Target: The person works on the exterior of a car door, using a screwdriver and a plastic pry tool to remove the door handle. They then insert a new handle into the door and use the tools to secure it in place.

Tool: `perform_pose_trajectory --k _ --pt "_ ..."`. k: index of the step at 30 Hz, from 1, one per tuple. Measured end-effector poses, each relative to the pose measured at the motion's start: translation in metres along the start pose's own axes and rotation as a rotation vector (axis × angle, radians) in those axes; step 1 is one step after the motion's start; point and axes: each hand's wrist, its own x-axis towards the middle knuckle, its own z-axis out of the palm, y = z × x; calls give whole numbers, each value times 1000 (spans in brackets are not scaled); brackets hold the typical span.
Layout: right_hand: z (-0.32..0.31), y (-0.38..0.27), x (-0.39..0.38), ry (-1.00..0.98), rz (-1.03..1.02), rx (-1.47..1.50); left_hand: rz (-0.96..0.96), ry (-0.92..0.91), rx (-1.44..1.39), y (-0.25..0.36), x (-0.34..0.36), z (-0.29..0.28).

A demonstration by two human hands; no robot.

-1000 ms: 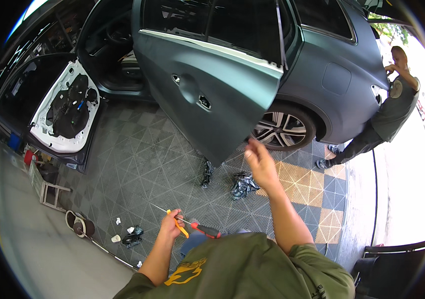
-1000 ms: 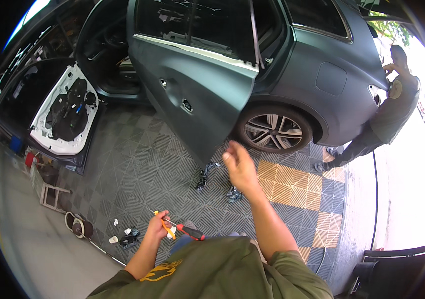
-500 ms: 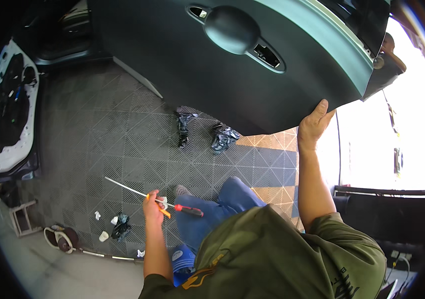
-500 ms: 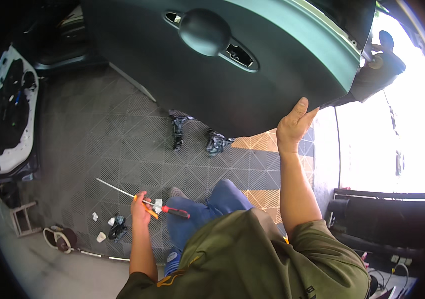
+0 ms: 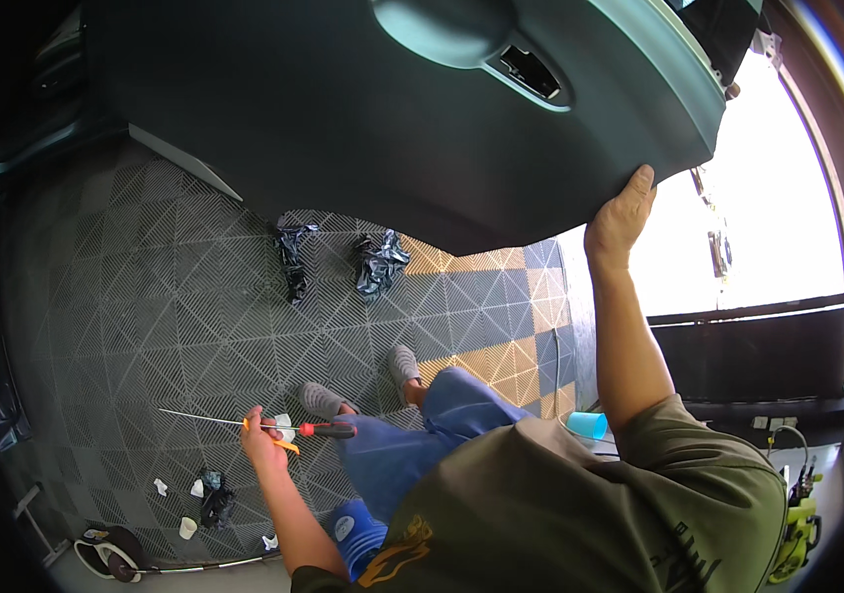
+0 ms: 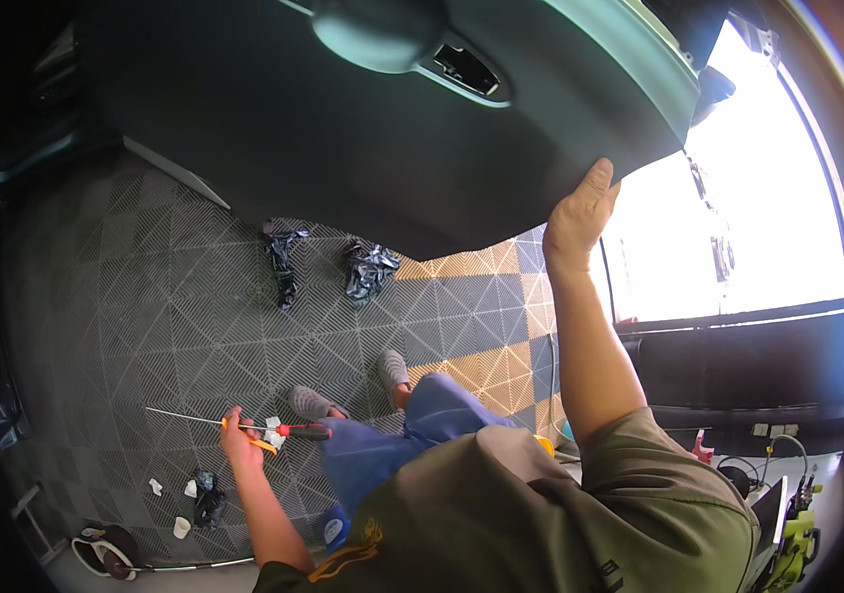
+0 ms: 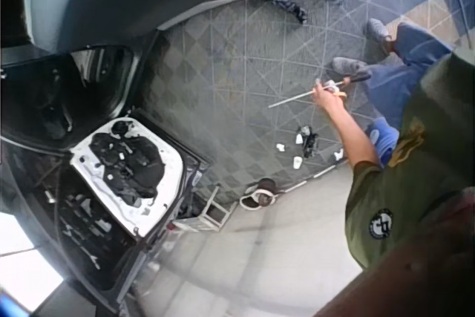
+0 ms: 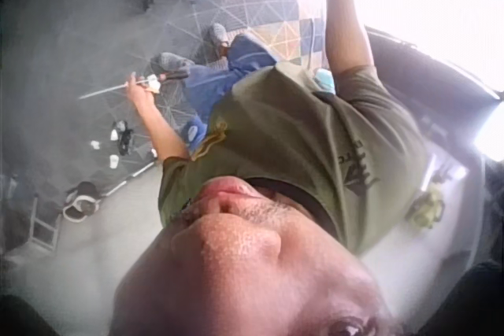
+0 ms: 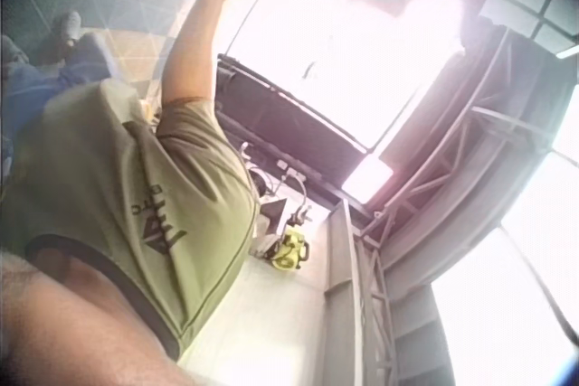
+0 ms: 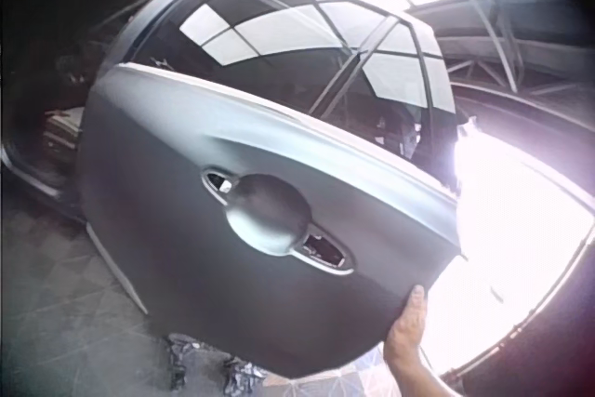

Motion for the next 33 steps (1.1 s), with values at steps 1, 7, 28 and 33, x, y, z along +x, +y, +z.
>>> perform_pose_trajectory --k 1,7,28,33 --pt "-3 0 -2 2 30 20 1 -17 36 -3 -4 0" --pt "-6 11 0 -57 90 182 44 -30 107 -18 -26 -19" --pt "73 -125 -28 -514 635 399 87 -214 127 166 -36 -127" --pt "100 -112 -14 -423 775 625 154 -43 303 262 -10 -202"
